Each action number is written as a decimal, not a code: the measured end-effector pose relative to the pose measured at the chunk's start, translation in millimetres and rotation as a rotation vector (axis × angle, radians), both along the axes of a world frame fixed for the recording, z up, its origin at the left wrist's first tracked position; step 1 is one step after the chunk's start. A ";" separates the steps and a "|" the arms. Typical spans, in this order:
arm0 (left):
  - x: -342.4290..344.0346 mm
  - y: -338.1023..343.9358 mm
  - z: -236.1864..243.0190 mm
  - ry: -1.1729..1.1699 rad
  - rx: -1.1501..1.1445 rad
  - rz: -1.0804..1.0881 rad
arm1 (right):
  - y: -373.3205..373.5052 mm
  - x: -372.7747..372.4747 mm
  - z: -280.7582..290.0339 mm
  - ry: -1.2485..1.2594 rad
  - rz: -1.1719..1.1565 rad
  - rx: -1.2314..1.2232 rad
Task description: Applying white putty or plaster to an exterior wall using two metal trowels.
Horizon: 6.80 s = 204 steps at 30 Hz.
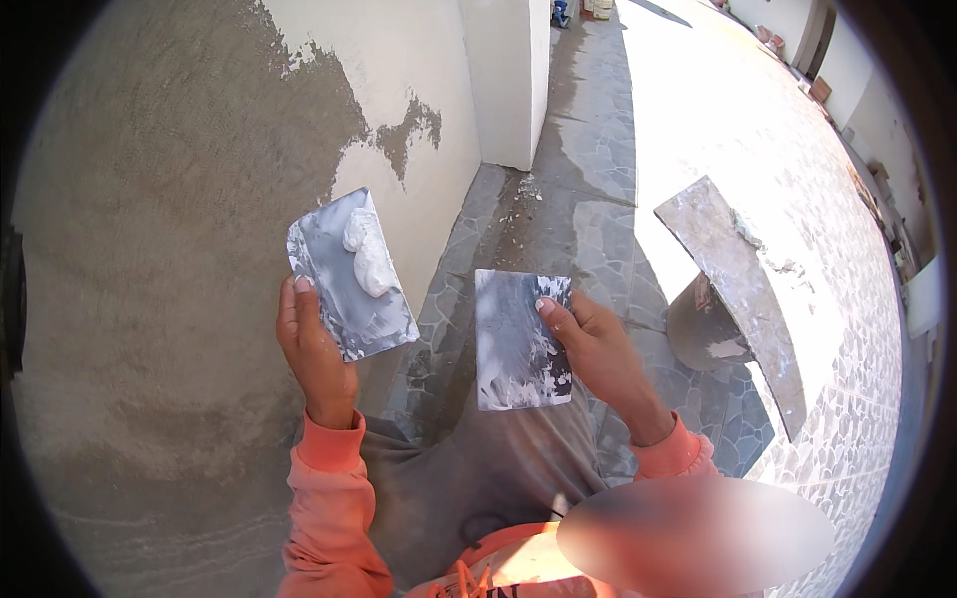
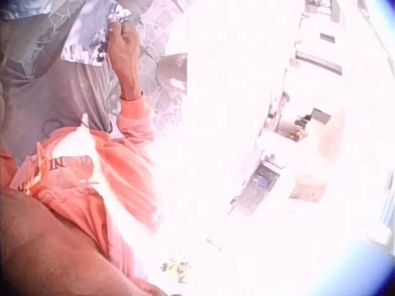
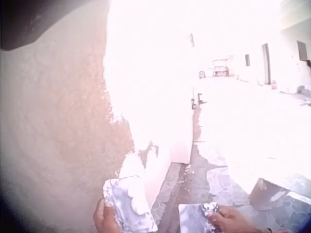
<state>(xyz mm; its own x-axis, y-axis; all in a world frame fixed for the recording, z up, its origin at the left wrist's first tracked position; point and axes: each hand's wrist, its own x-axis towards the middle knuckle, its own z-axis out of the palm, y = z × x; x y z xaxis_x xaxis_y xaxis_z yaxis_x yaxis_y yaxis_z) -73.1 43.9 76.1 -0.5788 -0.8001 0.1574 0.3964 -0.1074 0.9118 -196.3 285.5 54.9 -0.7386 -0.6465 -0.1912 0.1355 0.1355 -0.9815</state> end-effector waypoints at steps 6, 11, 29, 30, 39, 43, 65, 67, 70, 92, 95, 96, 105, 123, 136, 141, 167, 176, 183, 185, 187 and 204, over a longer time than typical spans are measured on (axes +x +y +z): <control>-4.3 27.7 -6.4 -0.267 -0.710 0.432 | -34.3 51.7 -5.0 0.227 -0.198 -0.109; 3.1 40.7 -26.5 -0.275 -1.147 0.461 | -60.0 59.9 -14.1 0.304 -0.280 -0.164; 37.1 31.8 -43.6 -0.362 -1.474 0.030 | -67.4 -1.5 -16.3 -0.433 -0.322 -0.530; 42.2 29.2 -47.3 -0.361 -1.475 0.025 | -70.7 -9.2 -18.8 -0.435 -0.326 -0.532; 62.4 0.8 -48.5 -0.730 -1.108 0.038 | -125.4 -107.3 -58.3 -0.604 -0.168 -0.774; 63.5 -23.1 -32.8 -0.602 -0.869 0.085 | -181.3 -160.1 -81.6 -0.663 -0.205 -0.648; 77.4 -53.7 -42.8 -0.689 -0.984 0.062 | -355.5 -306.5 -123.1 -0.172 -0.294 -0.091; 76.9 -54.8 -43.0 -0.690 -0.988 0.053 | -358.5 -300.9 -105.0 -0.171 -0.283 -0.064; 73.3 -54.2 -43.9 -0.667 -0.995 0.038 | -356.2 -304.2 -81.8 -0.136 -0.269 -0.100; 74.3 -54.4 -44.6 -0.683 -0.975 0.026 | -315.8 -299.7 -117.2 -0.113 -0.355 -0.007; 75.4 -53.3 -43.7 -0.725 -0.967 0.028 | -329.2 -298.9 -153.4 -0.143 -0.321 0.088; 75.4 -52.8 -43.5 -0.725 -0.969 0.028 | -331.3 -300.6 -163.6 -0.144 -0.322 0.086; 76.0 -59.3 -44.6 -0.700 -0.981 0.063 | -360.0 -285.4 -160.7 -0.099 -0.270 -0.018; 69.3 -56.3 -46.4 -0.675 -0.971 0.021 | -350.6 -282.7 -54.0 0.010 -0.242 -0.136; 64.5 -53.1 -47.4 -0.658 -1.006 0.012 | -337.4 -215.2 -33.1 0.985 -0.288 -0.141; 73.5 -56.3 -48.6 -0.697 -0.985 0.041 | -313.2 -158.3 -28.6 0.826 -0.244 0.000; 67.4 -57.0 -49.0 -0.740 -0.966 0.001 | -371.5 -329.6 -88.5 0.299 -0.201 -0.038; 64.8 -56.8 -45.3 -0.741 -0.970 0.020 | -321.2 -342.9 -100.6 0.278 -0.391 -0.162; 65.5 -57.0 -47.5 -0.722 -0.976 0.039 | -344.6 -327.9 -157.2 0.185 -0.227 -0.013; 67.2 -58.6 -47.6 -0.736 -0.959 0.043 | -360.2 -316.8 -144.9 0.060 -0.264 -0.017; 69.1 -59.6 -48.7 -0.747 -0.960 0.040 | -367.2 -307.1 -125.3 -0.052 -0.308 -0.016; 68.4 -58.2 -49.5 -0.722 -0.989 0.033 | -350.6 -260.3 41.3 0.161 -0.117 -0.222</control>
<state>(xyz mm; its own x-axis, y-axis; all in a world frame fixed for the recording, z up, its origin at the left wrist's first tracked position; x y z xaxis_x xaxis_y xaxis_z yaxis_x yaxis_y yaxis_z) -4.7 -14.3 26.6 -0.7664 -0.5339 0.3572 -0.2450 0.7569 0.6059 -456.6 -65.1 96.2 -0.8199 -0.5681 0.0704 -0.0219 -0.0918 -0.9955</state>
